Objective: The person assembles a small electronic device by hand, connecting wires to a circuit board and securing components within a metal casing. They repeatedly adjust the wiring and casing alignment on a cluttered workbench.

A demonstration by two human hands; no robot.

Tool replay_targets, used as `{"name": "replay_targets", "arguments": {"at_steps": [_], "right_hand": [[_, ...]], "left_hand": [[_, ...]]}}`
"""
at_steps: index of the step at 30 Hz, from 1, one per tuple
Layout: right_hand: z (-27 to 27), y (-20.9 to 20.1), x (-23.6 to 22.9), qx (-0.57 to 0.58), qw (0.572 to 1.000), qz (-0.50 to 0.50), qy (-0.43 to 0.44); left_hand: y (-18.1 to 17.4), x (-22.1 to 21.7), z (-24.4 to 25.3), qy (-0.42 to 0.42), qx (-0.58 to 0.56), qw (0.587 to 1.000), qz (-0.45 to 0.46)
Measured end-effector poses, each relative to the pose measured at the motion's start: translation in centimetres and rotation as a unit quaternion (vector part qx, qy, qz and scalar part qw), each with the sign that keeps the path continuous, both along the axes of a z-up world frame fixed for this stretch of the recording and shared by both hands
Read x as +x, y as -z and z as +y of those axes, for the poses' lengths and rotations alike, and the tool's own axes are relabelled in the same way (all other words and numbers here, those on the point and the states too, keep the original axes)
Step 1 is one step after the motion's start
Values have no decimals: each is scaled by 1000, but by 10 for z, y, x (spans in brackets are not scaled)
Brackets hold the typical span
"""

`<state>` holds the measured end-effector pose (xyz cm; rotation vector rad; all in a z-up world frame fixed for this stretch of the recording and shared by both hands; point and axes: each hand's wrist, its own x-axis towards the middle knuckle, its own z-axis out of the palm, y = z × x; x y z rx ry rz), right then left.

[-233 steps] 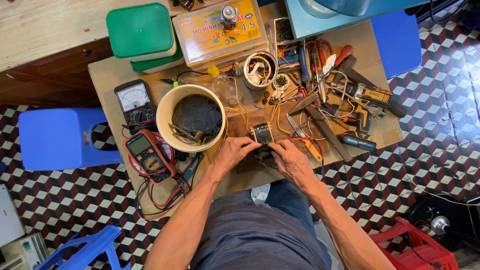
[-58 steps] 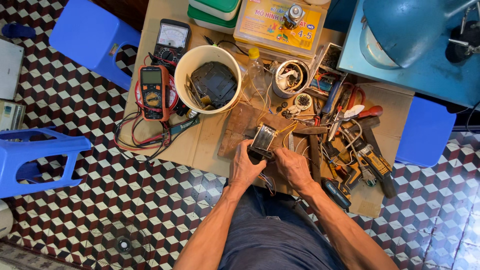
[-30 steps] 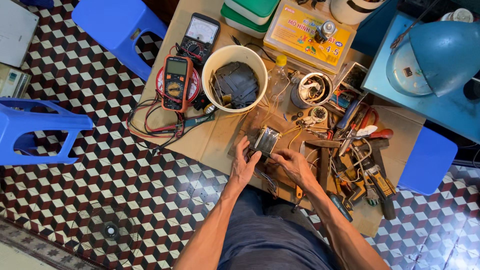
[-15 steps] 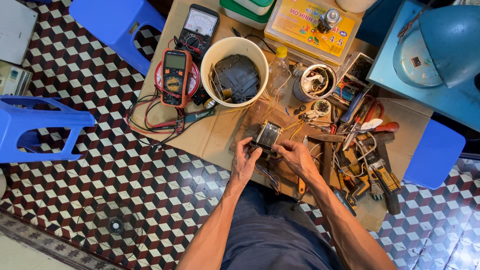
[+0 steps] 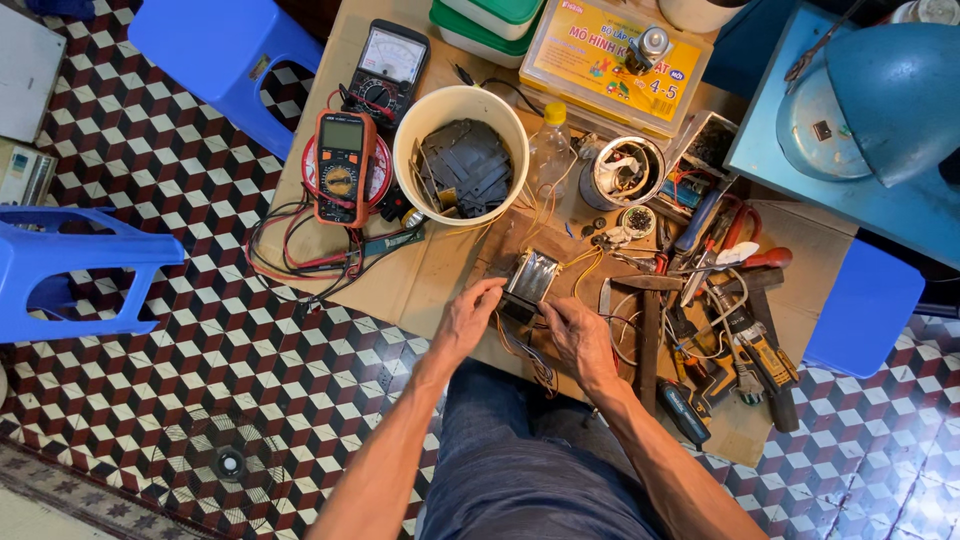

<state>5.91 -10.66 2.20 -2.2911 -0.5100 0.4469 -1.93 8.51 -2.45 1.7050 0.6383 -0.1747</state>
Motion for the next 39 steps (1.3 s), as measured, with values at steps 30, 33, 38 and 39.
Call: {"name": "replay_targets", "arguments": {"at_steps": [30,33,38,39], "right_hand": [[7,2,6,-43,999,-9,11],[7,-9,-2,3,1000,6,21],[8,-7,-9,-39,999,-12,-14],[7,-5,-12,-55,998,-28,-18]], "left_hand": [[12,58,67,367,204,892,-167],[14,63,70,399,226,868,-194],[15,62,74,411,226,857,-213],[14,58,74,410,223,860,-205]]}}
